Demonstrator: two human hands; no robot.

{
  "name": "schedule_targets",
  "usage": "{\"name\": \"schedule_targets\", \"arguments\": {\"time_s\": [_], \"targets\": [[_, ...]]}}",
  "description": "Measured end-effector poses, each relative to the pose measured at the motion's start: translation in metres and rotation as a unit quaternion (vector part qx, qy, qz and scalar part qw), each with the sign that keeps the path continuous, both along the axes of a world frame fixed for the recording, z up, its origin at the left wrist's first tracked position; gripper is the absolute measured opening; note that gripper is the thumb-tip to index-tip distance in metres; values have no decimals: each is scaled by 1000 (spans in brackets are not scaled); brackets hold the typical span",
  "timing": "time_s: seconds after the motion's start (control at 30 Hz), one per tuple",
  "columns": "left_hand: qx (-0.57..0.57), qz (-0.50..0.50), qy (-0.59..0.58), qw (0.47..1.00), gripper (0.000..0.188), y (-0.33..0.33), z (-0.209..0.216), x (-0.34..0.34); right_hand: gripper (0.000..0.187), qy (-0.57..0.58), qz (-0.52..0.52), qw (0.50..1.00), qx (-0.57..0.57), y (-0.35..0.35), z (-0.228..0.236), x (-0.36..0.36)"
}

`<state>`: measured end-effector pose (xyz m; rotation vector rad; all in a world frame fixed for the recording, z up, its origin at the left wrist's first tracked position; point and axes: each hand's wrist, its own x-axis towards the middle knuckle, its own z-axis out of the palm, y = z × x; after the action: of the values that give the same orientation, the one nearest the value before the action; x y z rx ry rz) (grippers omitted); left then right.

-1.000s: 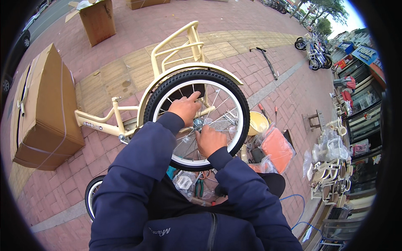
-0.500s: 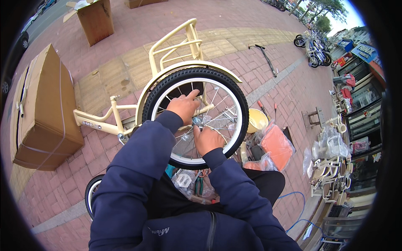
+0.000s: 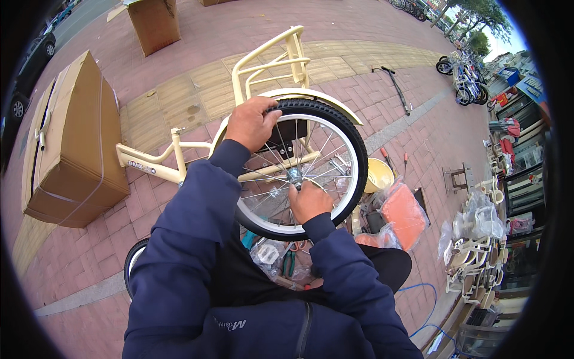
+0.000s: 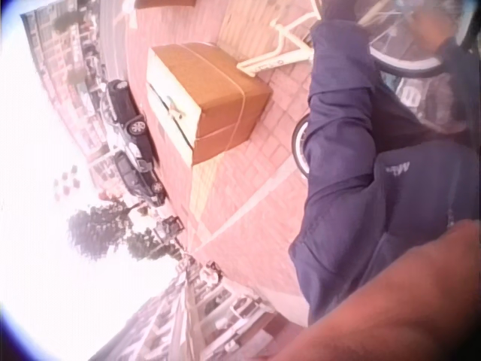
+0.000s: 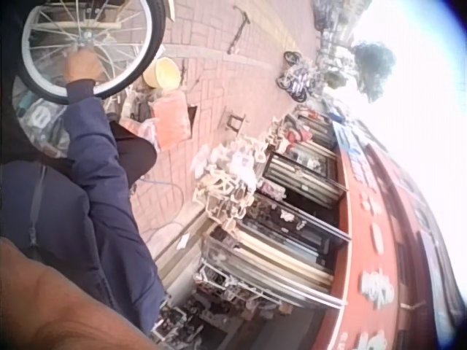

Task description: The person assembles a rickshaw by attaching the seat, wheel, and mudguard. They use a cordless drill and wrench to secure components, then install the wheel and attach the mudguard to the frame.

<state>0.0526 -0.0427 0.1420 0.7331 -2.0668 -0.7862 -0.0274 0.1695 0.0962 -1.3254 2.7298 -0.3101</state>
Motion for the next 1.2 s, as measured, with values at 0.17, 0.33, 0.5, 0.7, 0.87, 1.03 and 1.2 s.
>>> {"name": "schedule_targets", "arguments": {"time_s": [0.17,0.33,0.5,0.7,0.87,1.03,1.2], "targets": [[108,205,33,972,26,-37,-10,60,43,-35,-2,998,54,22,-12,-4],[211,90,-51,972,44,-45,-22,61,45,-48,20,995,80,50,-29,-10],[240,-1,-4,971,51,-40,-23,-6,48,-50,33,993,98,76,-51,-18],[307,0,-37,951,29,-9,-27,-52,54,-138,92,947,277,79,-27,-33],[219,-26,-87,971,40,35,-29,-63,34,-25,94,990,-102,23,89,-110],[189,-20,-83,978,38,48,-24,-68,50,231,281,919,-156,-86,136,-170],[119,-19,-54,991,38,36,-15,-78,54,205,336,907,152,-111,157,-199]]}}
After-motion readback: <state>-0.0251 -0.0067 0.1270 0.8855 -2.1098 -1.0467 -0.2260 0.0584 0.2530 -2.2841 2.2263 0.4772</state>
